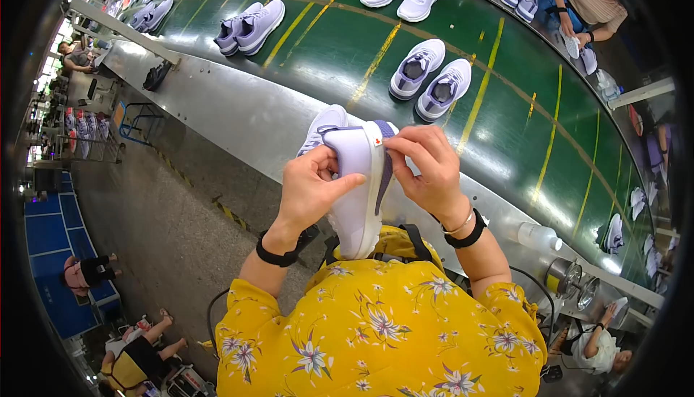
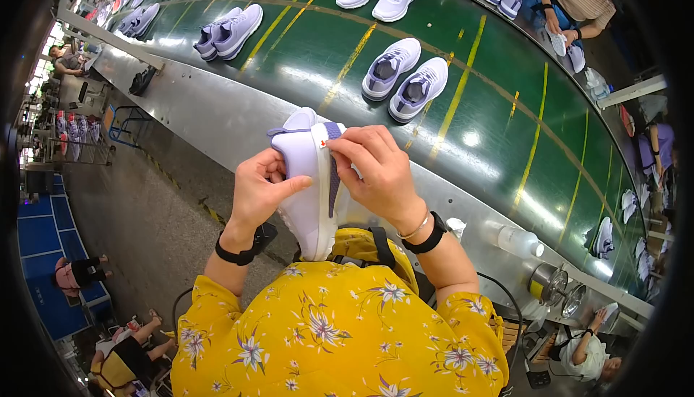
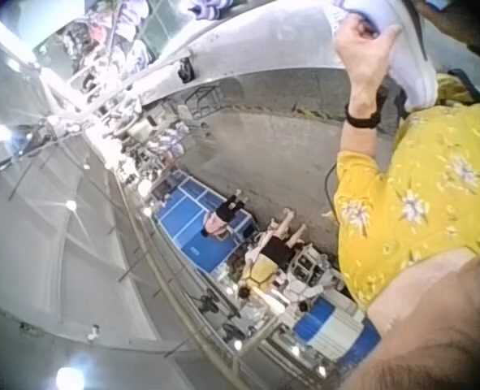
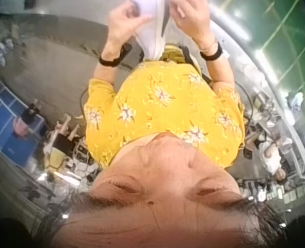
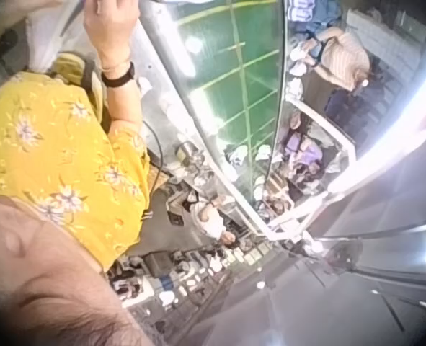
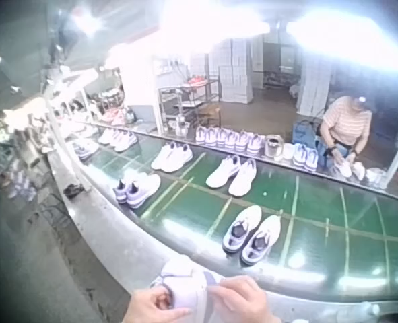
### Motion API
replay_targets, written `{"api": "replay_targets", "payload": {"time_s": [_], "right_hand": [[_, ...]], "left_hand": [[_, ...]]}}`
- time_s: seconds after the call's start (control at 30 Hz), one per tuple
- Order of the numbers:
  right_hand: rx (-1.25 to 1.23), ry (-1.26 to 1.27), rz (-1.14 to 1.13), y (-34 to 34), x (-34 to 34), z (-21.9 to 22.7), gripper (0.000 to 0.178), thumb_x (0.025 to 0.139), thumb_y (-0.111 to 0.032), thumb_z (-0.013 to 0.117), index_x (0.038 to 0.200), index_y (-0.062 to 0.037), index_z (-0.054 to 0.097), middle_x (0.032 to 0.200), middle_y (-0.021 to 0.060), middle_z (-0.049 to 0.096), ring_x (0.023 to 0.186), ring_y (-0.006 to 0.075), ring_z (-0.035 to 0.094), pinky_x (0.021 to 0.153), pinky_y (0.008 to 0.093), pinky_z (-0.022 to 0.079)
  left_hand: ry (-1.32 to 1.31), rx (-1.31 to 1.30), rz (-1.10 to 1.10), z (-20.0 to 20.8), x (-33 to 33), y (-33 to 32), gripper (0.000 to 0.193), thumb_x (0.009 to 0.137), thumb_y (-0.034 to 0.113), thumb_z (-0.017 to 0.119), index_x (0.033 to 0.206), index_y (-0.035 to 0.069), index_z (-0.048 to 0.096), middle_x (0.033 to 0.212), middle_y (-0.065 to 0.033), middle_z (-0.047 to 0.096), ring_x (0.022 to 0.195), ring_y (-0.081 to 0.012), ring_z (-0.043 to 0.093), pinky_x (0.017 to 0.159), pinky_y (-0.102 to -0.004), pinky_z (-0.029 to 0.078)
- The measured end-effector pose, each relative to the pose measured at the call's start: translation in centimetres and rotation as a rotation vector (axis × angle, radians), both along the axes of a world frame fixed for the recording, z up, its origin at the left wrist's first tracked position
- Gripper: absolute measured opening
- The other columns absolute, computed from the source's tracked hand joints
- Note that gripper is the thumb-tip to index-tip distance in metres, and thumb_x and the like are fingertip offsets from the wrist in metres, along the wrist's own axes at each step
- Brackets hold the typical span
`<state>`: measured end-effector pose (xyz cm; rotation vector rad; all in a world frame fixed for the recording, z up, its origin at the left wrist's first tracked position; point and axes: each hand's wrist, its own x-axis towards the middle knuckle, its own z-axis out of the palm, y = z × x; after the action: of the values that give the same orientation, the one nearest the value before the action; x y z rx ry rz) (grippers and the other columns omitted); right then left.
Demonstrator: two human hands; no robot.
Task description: Cleaning and wiping down white and lavender sneakers along a conveyor belt assembly line in a factory.
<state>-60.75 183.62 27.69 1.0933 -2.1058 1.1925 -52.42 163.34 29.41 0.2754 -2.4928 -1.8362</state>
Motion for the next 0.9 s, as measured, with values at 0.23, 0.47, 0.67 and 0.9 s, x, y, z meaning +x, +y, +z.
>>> {"api": "replay_targets", "payload": {"time_s": [0.23, 0.47, 0.67, 0.9], "right_hand": [[0.207, -0.001, 0.088, -1.3, 0.5, 0.9, 0.026, 0.075, -0.001, 0.076, 0.099, -0.0070, 0.070, 0.094, 0.0070, 0.066, 0.084, 0.0262, 0.065, 0.067, 0.0350, 0.055], [0.325, 0.033, 0.141, -1.0, 0.8, 0.3, 0.022, 0.076, 0.003, 0.075, 0.098, -0.0026, 0.070, 0.099, 0.0138, 0.068, 0.086, 0.0324, 0.067, 0.072, 0.0401, 0.056], [0.345, 0.084, 0.242, -1.4, 0.4, -1.6, 0.018, 0.080, 0.004, 0.072, 0.096, -0.0021, 0.068, 0.098, 0.0141, 0.067, 0.082, 0.0333, 0.067, 0.068, 0.0401, 0.055], [0.304, 0.042, 0.303, -2.6, 0.6, -2.3, 0.017, 0.082, 0.007, 0.069, 0.096, -0.0013, 0.065, 0.095, 0.0132, 0.065, 0.075, 0.0293, 0.064, 0.062, 0.0372, 0.052]], "left_hand": [[0.035, 0.028, 0.097, -1.7, 2.1, -0.1, 0.031, 0.074, 0.012, 0.085, 0.096, -0.002, 0.070, 0.081, -0.0067, 0.072, 0.067, -0.0117, 0.063, 0.061, -0.0277, 0.051], [0.153, -0.218, 0.174, -2.7, 3.2, 0.6, 0.034, 0.066, 0.026, 0.082, 0.081, 0.002, 0.063, 0.075, -0.0153, 0.067, 0.066, -0.0283, 0.067, 0.061, -0.0375, 0.051], [0.100, -0.162, 0.304, -2.8, 5.5, 1.7, 0.033, 0.061, 0.023, 0.083, 0.077, 0.002, 0.063, 0.071, -0.0128, 0.066, 0.064, -0.0269, 0.066, 0.059, -0.0370, 0.049], [0.092, -0.195, 0.368, -2.9, 6.8, 1.6, 0.034, 0.060, 0.023, 0.084, 0.076, 0.002, 0.063, 0.070, -0.0113, 0.067, 0.063, -0.0263, 0.066, 0.059, -0.0363, 0.049]]}}
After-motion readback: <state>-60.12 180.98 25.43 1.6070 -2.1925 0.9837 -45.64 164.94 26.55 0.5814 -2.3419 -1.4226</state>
